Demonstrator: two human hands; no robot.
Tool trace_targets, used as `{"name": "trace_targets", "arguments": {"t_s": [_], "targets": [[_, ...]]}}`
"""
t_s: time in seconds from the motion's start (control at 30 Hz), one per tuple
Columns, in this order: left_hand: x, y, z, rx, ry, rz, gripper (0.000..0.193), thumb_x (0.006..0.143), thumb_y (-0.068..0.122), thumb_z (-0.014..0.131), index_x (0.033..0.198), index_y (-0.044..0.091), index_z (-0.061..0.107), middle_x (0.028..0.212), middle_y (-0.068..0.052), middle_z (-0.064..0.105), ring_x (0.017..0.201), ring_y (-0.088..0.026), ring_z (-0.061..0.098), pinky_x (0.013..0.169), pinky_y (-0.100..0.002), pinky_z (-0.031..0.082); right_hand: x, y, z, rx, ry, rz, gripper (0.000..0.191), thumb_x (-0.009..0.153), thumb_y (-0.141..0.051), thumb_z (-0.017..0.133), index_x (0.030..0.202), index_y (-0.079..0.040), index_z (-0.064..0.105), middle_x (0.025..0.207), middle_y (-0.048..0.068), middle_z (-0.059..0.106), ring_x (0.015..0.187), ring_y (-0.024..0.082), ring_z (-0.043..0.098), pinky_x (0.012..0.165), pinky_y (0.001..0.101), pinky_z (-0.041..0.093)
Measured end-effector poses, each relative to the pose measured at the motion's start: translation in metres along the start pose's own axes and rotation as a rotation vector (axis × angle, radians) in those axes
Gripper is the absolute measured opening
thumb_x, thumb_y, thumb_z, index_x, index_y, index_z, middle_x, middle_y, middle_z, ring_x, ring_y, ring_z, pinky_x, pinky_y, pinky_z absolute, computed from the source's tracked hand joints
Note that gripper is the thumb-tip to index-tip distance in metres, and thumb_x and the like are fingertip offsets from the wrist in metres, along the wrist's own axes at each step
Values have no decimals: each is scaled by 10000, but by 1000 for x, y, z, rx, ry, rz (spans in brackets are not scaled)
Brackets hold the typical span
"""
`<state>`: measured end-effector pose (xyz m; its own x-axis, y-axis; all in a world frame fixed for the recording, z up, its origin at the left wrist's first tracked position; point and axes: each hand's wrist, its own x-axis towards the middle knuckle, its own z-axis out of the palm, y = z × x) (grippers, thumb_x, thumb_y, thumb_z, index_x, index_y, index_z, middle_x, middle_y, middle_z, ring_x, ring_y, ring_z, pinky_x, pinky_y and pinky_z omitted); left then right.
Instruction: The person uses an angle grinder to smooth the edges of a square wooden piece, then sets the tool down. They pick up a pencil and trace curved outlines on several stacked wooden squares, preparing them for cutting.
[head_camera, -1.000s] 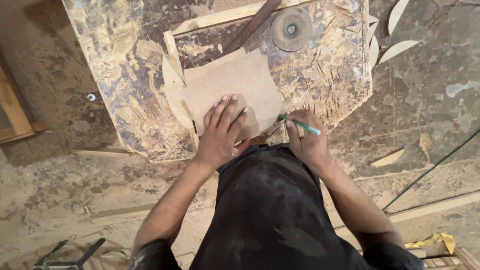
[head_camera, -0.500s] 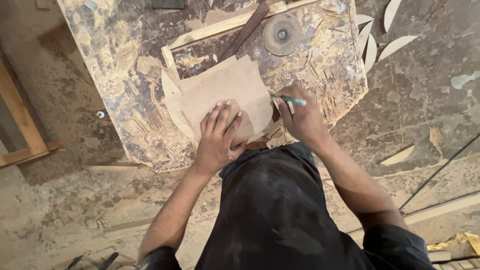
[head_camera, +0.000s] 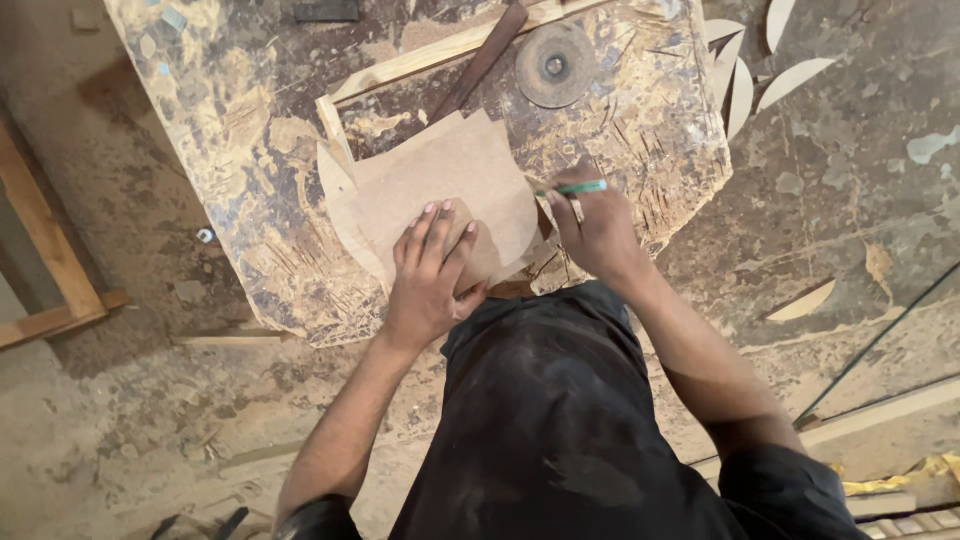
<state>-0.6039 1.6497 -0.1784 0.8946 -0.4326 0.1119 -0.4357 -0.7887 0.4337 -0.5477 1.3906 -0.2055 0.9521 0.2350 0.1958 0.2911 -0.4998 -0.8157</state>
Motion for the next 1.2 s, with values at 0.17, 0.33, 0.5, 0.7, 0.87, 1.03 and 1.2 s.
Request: {"name": "trace_targets", "arguments": {"t_s": [0.17, 0.33, 0.5, 0.7, 0.87, 1.03, 1.2], "targets": [[-1, 2, 0, 30, 5, 1, 748, 802, 329, 828, 1443, 60, 553, 1593, -234, 396, 1485, -429, 357, 1200, -577, 305, 17, 8, 1, -12, 3, -28, 116, 1043, -88, 649, 1122, -4, 661, 1087, 189, 689, 941, 339, 717, 803, 419, 574], [0, 2, 0, 19, 18, 13, 727, 804, 323, 821, 1432, 63, 563, 1586, -234, 397, 1487, -426, 359, 1209, -582, 298, 5, 19, 11, 285, 131, 53, 131, 1043, -50, 644, 1160, 5, 662, 1115, 175, 695, 1018, 276, 733, 867, 372, 614], [-2, 1, -2, 6, 41, 13, 703, 803, 304, 825, 1415, 61, 578, 1578, -234, 405, 1486, -417, 369, 1199, -574, 321, -32, 6, 14, 153, 196, 129, 113, 1020, 8, 652, 1132, -11, 660, 1018, 141, 716, 914, 212, 737, 775, 321, 635], [-5, -1, -4, -5, 19, 9, 707, 808, 308, 841, 1413, 51, 579, 1574, -238, 404, 1487, -417, 364, 1187, -574, 331, -44, -21, 14, -48, 230, -70, 163, 968, 17, 719, 1119, -21, 673, 1032, 160, 725, 927, 275, 725, 790, 374, 582], [-3, -2, -4, 12, -13, 0, 706, 818, 326, 828, 1418, 55, 573, 1569, -241, 394, 1486, -422, 345, 1171, -585, 320, -53, -39, 13, -74, 137, -58, 169, 929, 25, 721, 1093, -18, 712, 1018, 150, 737, 876, 259, 720, 729, 357, 576], [-3, -3, -4, -11, -13, 2, 749, 807, 339, 826, 1445, 49, 562, 1581, -238, 384, 1490, -425, 335, 1188, -586, 307, -83, -52, 36, 32, -70, -91, 173, 880, -18, 736, 1053, -24, 747, 1006, 149, 745, 869, 269, 729, 715, 341, 612], [-7, -5, -2, 16, -21, 3, 770, 780, 352, 829, 1438, 50, 568, 1586, -242, 380, 1497, -423, 333, 1194, -580, 301, -95, -23, 30, 334, 74, 156, 172, 999, 15, 626, 1159, -30, 671, 1036, 131, 742, 873, 187, 752, 654, 288, 631]]}}
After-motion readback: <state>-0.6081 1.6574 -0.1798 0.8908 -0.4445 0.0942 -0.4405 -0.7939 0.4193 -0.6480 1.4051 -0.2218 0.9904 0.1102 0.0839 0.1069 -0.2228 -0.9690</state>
